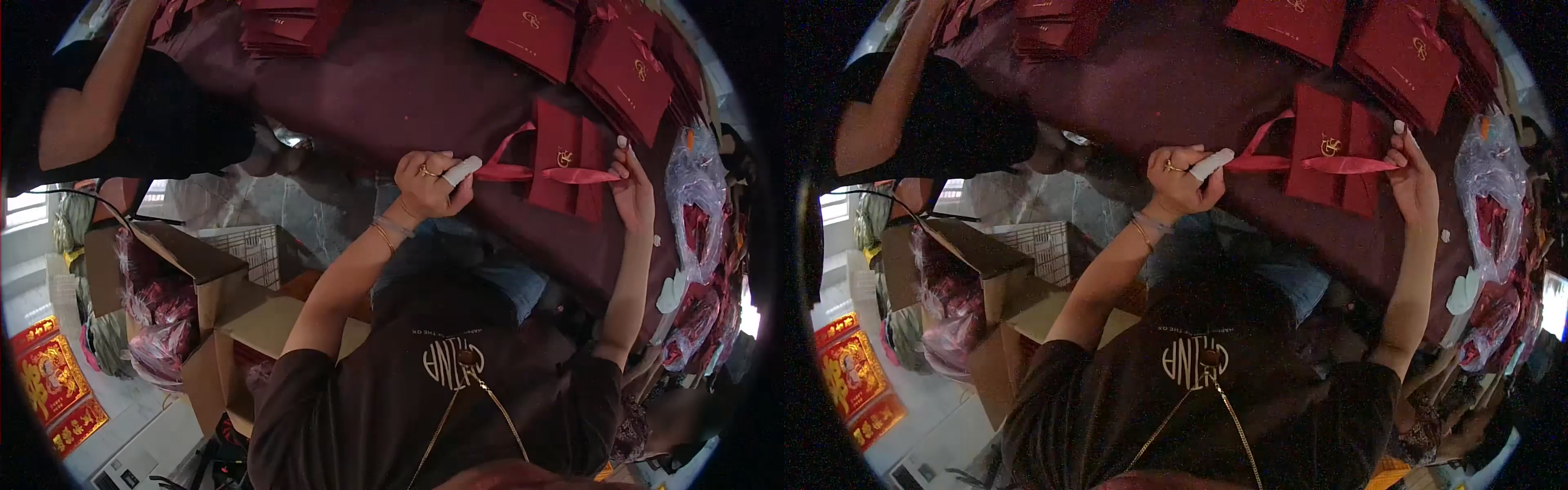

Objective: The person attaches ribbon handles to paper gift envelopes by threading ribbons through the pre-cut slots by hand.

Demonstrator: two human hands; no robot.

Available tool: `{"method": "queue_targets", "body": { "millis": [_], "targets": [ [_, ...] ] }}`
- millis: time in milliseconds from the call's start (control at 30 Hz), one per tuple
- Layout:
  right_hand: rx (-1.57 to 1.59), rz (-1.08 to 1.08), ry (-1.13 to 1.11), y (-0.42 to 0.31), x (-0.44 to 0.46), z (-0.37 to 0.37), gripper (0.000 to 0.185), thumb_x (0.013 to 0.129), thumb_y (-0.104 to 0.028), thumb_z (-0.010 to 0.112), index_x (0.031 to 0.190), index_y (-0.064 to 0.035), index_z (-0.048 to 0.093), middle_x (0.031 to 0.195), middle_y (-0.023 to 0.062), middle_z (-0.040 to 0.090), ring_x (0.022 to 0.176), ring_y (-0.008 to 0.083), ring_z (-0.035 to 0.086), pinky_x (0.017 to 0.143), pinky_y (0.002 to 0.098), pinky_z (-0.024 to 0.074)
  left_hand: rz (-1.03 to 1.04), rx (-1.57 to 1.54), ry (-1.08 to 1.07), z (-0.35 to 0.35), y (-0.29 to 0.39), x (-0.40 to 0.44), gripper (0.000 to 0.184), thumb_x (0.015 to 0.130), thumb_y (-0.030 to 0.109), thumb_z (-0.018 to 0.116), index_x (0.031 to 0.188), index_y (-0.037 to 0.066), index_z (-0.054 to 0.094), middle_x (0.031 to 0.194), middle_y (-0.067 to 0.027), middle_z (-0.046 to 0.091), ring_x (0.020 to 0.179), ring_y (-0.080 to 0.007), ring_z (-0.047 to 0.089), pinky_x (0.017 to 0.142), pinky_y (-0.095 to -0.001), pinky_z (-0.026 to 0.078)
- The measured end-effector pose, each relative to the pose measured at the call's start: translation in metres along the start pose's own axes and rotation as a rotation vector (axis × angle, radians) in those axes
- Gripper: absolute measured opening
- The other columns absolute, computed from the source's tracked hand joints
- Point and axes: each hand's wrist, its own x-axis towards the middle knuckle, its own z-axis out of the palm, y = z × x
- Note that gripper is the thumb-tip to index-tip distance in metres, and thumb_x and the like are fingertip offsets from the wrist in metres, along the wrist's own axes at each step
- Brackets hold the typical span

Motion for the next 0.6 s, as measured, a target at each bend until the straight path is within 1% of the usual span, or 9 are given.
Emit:
{"method": "queue_targets", "body": {
  "millis": [67, 300, 367, 400, 433, 467, 567, 600],
  "targets": [
    [0.0, 0.005, 0.054, 0.001, -0.002, 0.001, 0.02, 0.093, -0.011, 0.045, 0.108, -0.0002, 0.05, 0.087, 0.0038, 0.053, 0.066, 0.0088, 0.044, 0.063, 0.0224, 0.0397, -0.008, 0.0, 0.017, 0.001, 0.001, 0.0, 0.019, 0.072, 0.018, 0.061, 0.089, 0.021, 0.069, 0.077, 0.0049, 0.056, 0.07, -0.0148, 0.055, 0.064, -0.0299, 0.04],
    [-0.022, -0.01, 0.024, 0.0, -0.003, 0.001, 0.02, 0.093, -0.011, 0.044, 0.109, -0.0013, 0.05, 0.087, 0.0041, 0.053, 0.065, 0.0089, 0.044, 0.063, 0.0227, 0.0399, -0.003, 0.028, 0.024, 0.001, 0.0, 0.001, 0.018, 0.071, 0.021, 0.062, 0.088, 0.019, 0.069, 0.077, 0.0043, 0.056, 0.071, -0.015, 0.055, 0.065, -0.0295, 0.04],
    [-0.014, 0.014, 0.001, -0.002, 0.0, -0.003, 0.02, 0.093, -0.011, 0.044, 0.11, -0.0015, 0.05, 0.087, 0.0042, 0.053, 0.065, 0.009, 0.044, 0.062, 0.0229, 0.0398, 0.036, 0.023, 0.08, 0.004, -0.002, 0.001, 0.022, 0.065, 0.021, 0.062, 0.087, 0.02, 0.067, 0.073, 0.0044, 0.054, 0.065, -0.0148, 0.053, 0.06, -0.0272, 0.04],
    [-0.021, 0.004, 0.041, -0.002, -0.001, -0.005, 0.021, 0.093, -0.011, 0.044, 0.11, -0.0015, 0.05, 0.087, 0.0043, 0.053, 0.066, 0.0091, 0.044, 0.062, 0.0231, 0.0398, 0.025, 0.04, 0.091, 0.004, -0.001, 0.0, 0.022, 0.065, 0.021, 0.062, 0.087, 0.02, 0.067, 0.073, 0.0044, 0.054, 0.065, -0.0148, 0.053, 0.06, -0.0272, 0.04],
    [-0.023, -0.005, 0.082, -0.002, -0.001, -0.006, 0.021, 0.093, -0.011, 0.043, 0.11, -0.0014, 0.05, 0.087, 0.0044, 0.053, 0.066, 0.0092, 0.043, 0.062, 0.0234, 0.0398, 0.017, 0.026, 0.07, 0.003, 0.0, -0.001, 0.021, 0.068, 0.021, 0.062, 0.089, 0.021, 0.068, 0.074, 0.0048, 0.054, 0.066, -0.0145, 0.053, 0.062, -0.0282, 0.04],
    [0.007, 0.002, 0.022, -0.001, -0.001, -0.004, 0.021, 0.093, -0.011, 0.043, 0.111, -0.0014, 0.049, 0.088, 0.0043, 0.052, 0.066, 0.0094, 0.043, 0.063, 0.0227, 0.0394, 0.012, 0.01, 0.044, 0.002, -0.001, -0.001, 0.021, 0.071, 0.021, 0.062, 0.091, 0.021, 0.069, 0.075, 0.0052, 0.055, 0.068, -0.0143, 0.054, 0.064, -0.0291, 0.04],
    [0.022, 0.017, 0.024, -0.002, 0.001, -0.008, 0.022, 0.094, -0.011, 0.042, 0.113, -0.0013, 0.048, 0.089, 0.0037, 0.051, 0.066, 0.0094, 0.043, 0.063, 0.0227, 0.039, -0.008, 0.002, 0.047, 0.004, -0.002, -0.004, 0.021, 0.07, 0.021, 0.063, 0.091, 0.022, 0.069, 0.074, 0.0055, 0.055, 0.067, -0.0146, 0.054, 0.061, -0.0292, 0.041],
    [-0.004, 0.022, -0.014, -0.003, 0.002, -0.008, 0.023, 0.094, -0.01, 0.042, 0.114, -0.0015, 0.047, 0.09, 0.0034, 0.05, 0.067, 0.0093, 0.043, 0.063, 0.0223, 0.0385, -0.001, -0.001, 0.04, 0.003, -0.002, -0.002, 0.021, 0.07, 0.021, 0.063, 0.09, 0.022, 0.069, 0.074, 0.0051, 0.055, 0.067, -0.0149, 0.055, 0.061, -0.0293, 0.041]
  ]
}}
